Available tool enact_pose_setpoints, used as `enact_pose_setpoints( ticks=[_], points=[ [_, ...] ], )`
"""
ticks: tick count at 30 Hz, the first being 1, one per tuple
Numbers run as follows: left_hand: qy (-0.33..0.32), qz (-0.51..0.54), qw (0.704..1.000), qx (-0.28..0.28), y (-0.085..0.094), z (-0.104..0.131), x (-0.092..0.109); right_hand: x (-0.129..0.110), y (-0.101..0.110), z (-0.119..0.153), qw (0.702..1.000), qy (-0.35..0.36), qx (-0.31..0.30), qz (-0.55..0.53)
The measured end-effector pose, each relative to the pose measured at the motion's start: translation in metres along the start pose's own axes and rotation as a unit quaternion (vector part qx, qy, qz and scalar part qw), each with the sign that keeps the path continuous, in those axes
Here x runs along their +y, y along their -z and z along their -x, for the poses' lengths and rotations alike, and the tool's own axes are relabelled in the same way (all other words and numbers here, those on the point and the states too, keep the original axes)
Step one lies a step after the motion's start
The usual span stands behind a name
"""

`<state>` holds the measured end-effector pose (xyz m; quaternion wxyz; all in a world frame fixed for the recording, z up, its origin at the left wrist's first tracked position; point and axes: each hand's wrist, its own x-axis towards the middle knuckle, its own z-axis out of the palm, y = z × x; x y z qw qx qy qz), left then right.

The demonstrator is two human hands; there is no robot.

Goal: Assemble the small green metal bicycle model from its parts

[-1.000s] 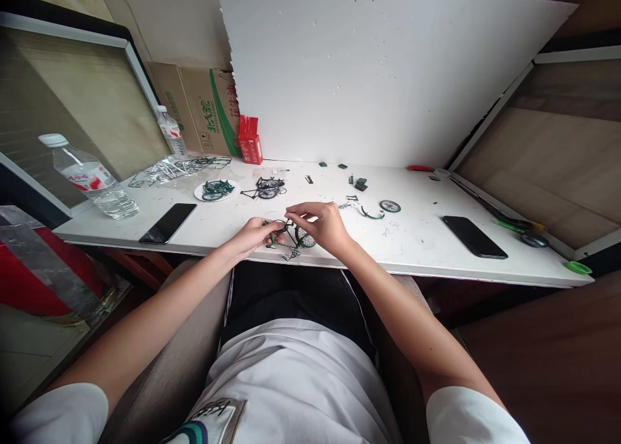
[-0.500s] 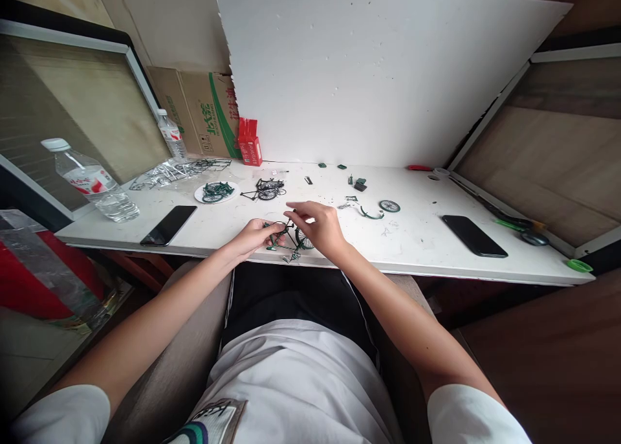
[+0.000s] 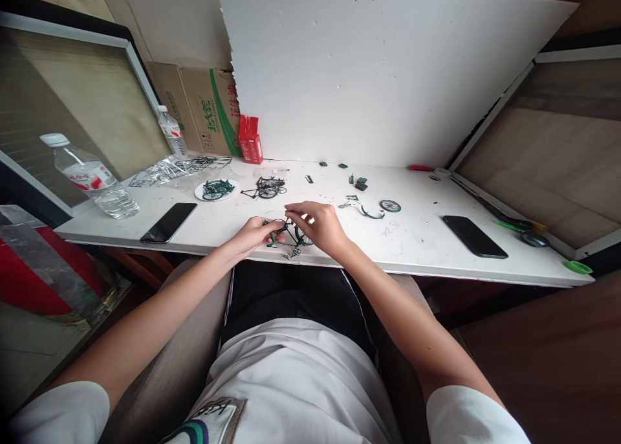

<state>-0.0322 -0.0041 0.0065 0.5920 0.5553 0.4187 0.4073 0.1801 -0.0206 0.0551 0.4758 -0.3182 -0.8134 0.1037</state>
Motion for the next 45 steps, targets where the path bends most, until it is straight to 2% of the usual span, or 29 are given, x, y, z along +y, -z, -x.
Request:
enact_pose_setpoints(
  ticks=[15,28,45],
  points=[
    [-0.022,-0.028,0.999,-0.002,0.001,-0.002,-0.004,0.005,-0.005,0.003,0.996,-0.060,0.023,-0.056],
    [-0.027,-0.039,0.999,0.004,-0.001,-0.002,-0.006,-0.002,-0.003,0.003,0.995,-0.075,0.016,-0.068],
    [-0.038,-0.036,0.999,0.012,-0.004,0.000,-0.006,-0.006,-0.006,0.004,0.994,-0.086,0.036,-0.065]
  ],
)
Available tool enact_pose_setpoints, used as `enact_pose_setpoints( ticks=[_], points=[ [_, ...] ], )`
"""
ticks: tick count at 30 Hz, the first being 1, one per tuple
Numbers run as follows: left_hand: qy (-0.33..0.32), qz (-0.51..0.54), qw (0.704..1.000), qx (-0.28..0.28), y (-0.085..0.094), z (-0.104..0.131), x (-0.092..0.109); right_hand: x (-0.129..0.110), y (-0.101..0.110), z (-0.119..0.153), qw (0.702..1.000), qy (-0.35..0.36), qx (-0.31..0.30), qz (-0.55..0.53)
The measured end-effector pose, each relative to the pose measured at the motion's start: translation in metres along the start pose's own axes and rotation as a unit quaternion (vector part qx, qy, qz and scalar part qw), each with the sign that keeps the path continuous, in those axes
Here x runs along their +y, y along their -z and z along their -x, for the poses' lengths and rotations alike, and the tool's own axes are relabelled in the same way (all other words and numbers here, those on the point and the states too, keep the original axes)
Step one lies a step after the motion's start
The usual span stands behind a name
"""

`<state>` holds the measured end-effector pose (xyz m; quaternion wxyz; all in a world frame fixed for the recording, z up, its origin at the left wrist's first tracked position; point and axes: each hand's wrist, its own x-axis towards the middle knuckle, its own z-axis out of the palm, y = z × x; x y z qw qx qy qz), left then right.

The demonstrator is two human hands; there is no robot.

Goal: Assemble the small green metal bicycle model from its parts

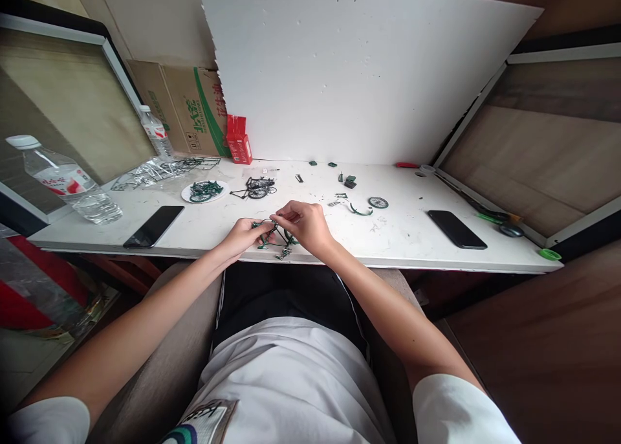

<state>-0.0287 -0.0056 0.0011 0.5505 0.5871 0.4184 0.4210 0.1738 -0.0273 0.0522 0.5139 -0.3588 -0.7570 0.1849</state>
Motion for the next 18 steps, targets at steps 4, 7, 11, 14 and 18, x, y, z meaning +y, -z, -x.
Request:
enact_pose_setpoints(
  ticks=[4,7,11,14,18],
  points=[
    [0.000,0.001,1.000,0.007,-0.0002,0.0004,0.0003,0.0008,-0.0007,0.0001,1.000,0.001,0.003,-0.007],
    [-0.001,0.002,1.000,0.011,-0.0008,0.0008,0.0013,-0.0004,-0.0008,0.0004,1.000,-0.009,0.003,-0.012],
    [0.006,0.004,1.000,0.016,-0.0019,0.0012,0.0025,-0.0015,-0.0015,0.0011,1.000,-0.025,0.003,-0.012],
    [0.014,0.010,1.000,0.017,-0.0023,0.0022,0.0038,0.0002,-0.0026,0.0014,1.000,-0.027,0.010,-0.013],
    [0.024,0.039,0.999,0.016,-0.0023,0.0049,0.0062,0.0020,-0.0029,0.0018,0.999,0.004,0.028,0.024]
  ],
)
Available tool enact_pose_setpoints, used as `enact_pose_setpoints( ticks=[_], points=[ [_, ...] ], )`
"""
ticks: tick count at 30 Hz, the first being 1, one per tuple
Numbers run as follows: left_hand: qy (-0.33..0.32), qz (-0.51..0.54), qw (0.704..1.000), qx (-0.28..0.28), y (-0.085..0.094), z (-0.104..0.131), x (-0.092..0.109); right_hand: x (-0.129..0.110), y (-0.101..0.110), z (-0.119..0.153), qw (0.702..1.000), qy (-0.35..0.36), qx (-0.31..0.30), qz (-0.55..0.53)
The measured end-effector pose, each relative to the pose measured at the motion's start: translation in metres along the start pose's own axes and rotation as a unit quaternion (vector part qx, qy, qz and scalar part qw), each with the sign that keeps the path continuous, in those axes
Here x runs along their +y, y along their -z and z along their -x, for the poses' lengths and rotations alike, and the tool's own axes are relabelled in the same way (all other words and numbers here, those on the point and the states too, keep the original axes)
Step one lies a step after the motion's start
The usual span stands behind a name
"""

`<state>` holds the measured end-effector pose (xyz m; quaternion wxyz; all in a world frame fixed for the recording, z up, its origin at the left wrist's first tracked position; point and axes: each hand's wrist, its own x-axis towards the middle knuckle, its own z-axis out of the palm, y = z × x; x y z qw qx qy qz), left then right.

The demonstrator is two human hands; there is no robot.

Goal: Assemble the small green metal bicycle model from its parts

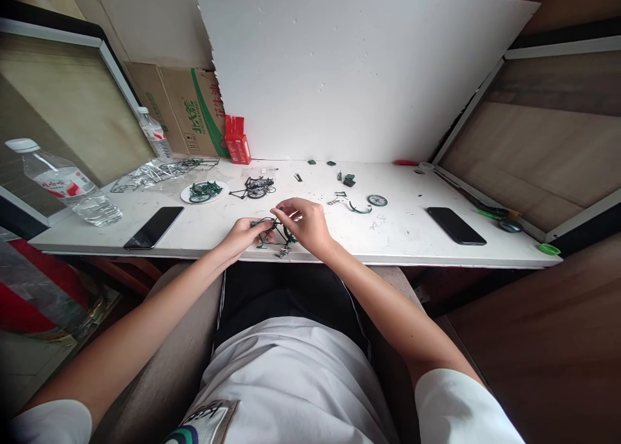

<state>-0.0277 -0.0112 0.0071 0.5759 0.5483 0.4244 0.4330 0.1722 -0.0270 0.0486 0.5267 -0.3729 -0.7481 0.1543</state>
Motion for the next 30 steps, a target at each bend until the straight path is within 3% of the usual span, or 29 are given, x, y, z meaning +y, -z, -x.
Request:
enact_pose_setpoints(
  ticks=[7,10,13,17,22,30],
  points=[
    [-0.001,0.037,0.999,-0.005,0.000,0.002,0.002,0.001,0.004,-0.002,0.993,0.094,0.054,0.051],
    [-0.001,0.063,0.998,-0.004,0.001,0.002,0.001,0.005,0.005,-0.002,0.990,0.108,0.017,0.087],
    [0.002,0.087,0.996,-0.004,0.003,0.000,-0.001,0.006,0.005,0.000,0.984,0.103,-0.062,0.134],
    [-0.020,0.126,0.992,0.002,0.004,-0.004,-0.003,0.006,0.006,0.003,0.957,0.108,-0.139,0.229],
    [-0.048,0.138,0.989,0.012,0.003,-0.004,-0.005,0.009,0.007,0.001,0.941,0.117,-0.126,0.291],
    [-0.054,0.132,0.989,-0.022,0.006,-0.004,-0.008,0.013,0.005,0.002,0.935,0.125,-0.130,0.306]
  ],
)
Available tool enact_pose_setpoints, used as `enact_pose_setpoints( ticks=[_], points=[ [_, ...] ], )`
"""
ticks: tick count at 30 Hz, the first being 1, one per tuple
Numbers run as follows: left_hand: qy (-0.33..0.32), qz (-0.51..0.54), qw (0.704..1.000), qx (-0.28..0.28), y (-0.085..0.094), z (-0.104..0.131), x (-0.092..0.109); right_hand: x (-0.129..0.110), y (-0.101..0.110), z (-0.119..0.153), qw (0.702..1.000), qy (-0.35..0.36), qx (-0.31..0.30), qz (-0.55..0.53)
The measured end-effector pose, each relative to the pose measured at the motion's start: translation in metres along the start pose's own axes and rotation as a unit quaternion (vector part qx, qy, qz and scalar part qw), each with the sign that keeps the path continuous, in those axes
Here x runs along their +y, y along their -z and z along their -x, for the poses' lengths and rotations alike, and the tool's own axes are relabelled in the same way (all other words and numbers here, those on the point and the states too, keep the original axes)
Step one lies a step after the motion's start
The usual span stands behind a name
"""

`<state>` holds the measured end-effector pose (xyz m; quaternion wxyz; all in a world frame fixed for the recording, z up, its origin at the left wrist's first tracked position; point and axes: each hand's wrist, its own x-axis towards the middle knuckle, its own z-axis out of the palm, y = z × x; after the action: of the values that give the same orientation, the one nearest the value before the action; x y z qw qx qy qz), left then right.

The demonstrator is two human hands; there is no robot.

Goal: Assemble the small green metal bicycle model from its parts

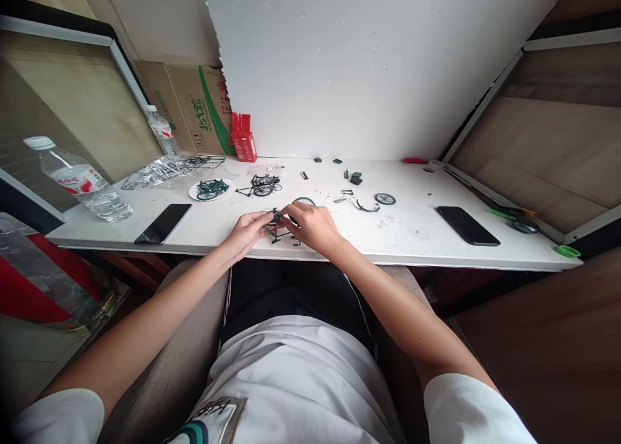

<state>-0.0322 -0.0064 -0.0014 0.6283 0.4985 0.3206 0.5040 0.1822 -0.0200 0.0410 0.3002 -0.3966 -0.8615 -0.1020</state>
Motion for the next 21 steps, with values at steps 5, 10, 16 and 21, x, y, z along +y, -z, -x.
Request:
enact_pose_setpoints(
  ticks=[5,10,16,21],
  points=[
    [0.016,0.011,0.999,-0.032,0.005,-0.001,0.002,0.001,-0.002,0.000,1.000,-0.001,0.002,-0.004],
    [0.032,0.016,0.997,-0.072,0.012,-0.003,0.002,0.002,-0.001,0.000,1.000,0.004,-0.002,-0.009],
    [0.027,0.001,0.997,-0.076,0.013,-0.003,0.002,-0.001,0.003,0.000,1.000,-0.004,-0.025,-0.008],
    [0.028,-0.008,0.997,-0.071,0.014,-0.004,0.000,-0.001,0.002,0.001,1.000,-0.001,-0.024,-0.002]
  ],
)
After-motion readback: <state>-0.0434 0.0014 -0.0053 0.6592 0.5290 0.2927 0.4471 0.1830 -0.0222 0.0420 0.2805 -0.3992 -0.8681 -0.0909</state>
